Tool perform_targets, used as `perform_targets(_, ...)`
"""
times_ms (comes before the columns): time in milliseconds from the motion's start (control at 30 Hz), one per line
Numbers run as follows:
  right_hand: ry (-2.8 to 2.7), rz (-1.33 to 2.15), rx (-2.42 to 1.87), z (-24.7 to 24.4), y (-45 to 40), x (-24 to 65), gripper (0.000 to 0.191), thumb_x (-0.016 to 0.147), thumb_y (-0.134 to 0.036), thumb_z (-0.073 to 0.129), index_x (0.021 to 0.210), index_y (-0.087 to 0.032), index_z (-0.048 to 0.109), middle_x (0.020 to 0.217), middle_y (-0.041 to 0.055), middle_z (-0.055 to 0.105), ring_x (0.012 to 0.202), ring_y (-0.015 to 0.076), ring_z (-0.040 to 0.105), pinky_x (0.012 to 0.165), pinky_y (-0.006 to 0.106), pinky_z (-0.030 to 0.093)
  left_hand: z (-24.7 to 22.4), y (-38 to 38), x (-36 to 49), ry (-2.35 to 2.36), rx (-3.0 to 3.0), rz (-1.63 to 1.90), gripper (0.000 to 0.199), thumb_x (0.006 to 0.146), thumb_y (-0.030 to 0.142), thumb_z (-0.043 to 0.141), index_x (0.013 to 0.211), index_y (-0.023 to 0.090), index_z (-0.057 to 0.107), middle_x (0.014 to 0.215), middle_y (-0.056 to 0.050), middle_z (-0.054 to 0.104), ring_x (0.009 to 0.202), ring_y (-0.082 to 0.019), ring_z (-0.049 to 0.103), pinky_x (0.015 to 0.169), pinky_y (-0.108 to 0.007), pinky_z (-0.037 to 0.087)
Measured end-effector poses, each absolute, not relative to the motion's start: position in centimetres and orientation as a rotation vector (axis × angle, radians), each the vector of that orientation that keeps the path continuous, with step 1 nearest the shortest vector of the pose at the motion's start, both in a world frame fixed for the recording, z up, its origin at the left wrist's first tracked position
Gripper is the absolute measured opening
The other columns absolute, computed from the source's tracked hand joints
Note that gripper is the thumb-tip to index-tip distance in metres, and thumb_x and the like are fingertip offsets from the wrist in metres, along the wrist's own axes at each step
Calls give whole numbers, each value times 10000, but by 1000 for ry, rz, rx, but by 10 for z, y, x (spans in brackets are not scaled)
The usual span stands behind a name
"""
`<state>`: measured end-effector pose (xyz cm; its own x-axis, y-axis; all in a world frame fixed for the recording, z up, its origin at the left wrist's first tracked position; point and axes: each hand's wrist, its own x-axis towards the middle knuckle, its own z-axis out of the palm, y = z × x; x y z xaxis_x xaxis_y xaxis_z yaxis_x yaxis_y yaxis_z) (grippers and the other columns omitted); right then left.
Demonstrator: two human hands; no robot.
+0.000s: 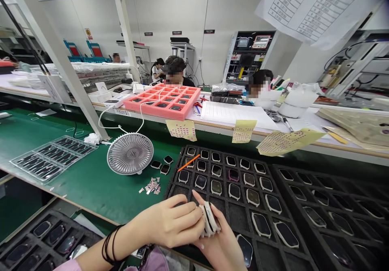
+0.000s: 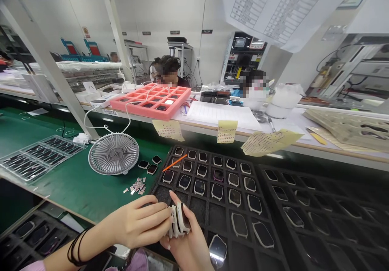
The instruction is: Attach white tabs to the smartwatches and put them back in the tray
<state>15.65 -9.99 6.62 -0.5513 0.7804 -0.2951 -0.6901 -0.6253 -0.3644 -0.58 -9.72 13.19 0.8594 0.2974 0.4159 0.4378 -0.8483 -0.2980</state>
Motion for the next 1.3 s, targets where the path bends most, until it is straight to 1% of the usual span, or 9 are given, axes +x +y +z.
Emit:
perform_targets(233, -250, 2193, -509, 67, -99, 159, 391, 832, -433, 577, 1185, -277, 634, 715, -22, 613, 576, 121, 516, 504, 221, 381, 130, -95, -6, -549, -2594, -550, 216, 920, 108, 446, 956, 167, 651, 952, -87, 716, 812, -171, 649, 716, -297, 516)
perform_targets(367, -183, 2248, -458, 68, -98, 161, 390, 785, -392, 662, 1157, -274, 649, 731, -27, 630, 580, 112, 525, 499, 209, 374, 123, -94, -4, -519, -2511, -669, 205, 920, 104, 451, 925, 112, 655, 925, -82, 697, 797, -163, 623, 704, -312, 505)
perform_targets(533, -239, 2255, -448, 67, -97, 162, 461, 782, -381, 679, 1226, -287, 596, 740, -29, 642, 584, 118, 550, 508, 222, 403, 119, -94, -2, -535, -2620, -734, 179, 929, 103, 466, 962, 81, 641, 910, -87, 693, 806, -165, 611, 740, -324, 460)
perform_targets(700, -514, 2243, -511, 70, -100, 168, 550, 789, -403, 671, 1294, -245, 519, 706, -6, 650, 579, 167, 602, 463, 241, 409, 130, -93, -6, -798, -3147, -930, 78, 880, 161, 616, 939, 211, 625, 960, -16, 670, 943, -150, 598, 861, -287, 418)
perform_targets(800, -624, 2259, -590, 66, -103, 173, 559, 753, -373, 713, 1257, -210, 535, 744, 12, 667, 610, 176, 625, 508, 256, 452, 134, -91, -6, -1112, -3429, -1054, 262, 741, 275, 771, 908, 211, 580, 1036, -34, 605, 1010, -168, 585, 863, -258, 446)
perform_targets(900, -650, 2290, -673, 54, -108, 175, 607, 685, -334, 775, 1230, -197, 546, 797, 30, 687, 658, 178, 646, 547, 248, 465, 129, -90, -5, -1246, -3556, -1107, 441, 660, 361, 816, 956, 196, 534, 1081, -68, 590, 984, -185, 587, 839, -262, 470)
perform_targets(1000, -659, 2353, -693, 36, -112, 172, 702, 656, -353, 790, 1281, -209, 504, 755, 15, 682, 559, 169, 634, 492, 243, 443, 120, -89, -6, -1271, -3615, -1055, 462, 643, 404, 816, 970, 197, 564, 1035, -65, 626, 924, -191, 600, 818, -268, 471)
perform_targets(1133, -648, 2362, -726, 16, -119, 164, 704, 664, -401, 784, 1273, -190, 499, 652, -14, 660, 510, 164, 634, 535, 267, 472, 108, -89, -11, -1344, -3675, -1020, 555, 632, 454, 808, 1096, 218, 615, 1031, -71, 646, 849, -188, 613, 769, -260, 493)
perform_targets(1300, -608, 2391, -707, 6, -121, 149, 840, 681, -468, 756, 1373, -195, 367, 577, -29, 639, 449, 173, 616, 443, 240, 404, 101, -91, -20, -1321, -3762, -1087, 616, 705, 434, 767, 1258, 244, 575, 1162, -104, 618, 1014, -230, 599, 890, -305, 475)
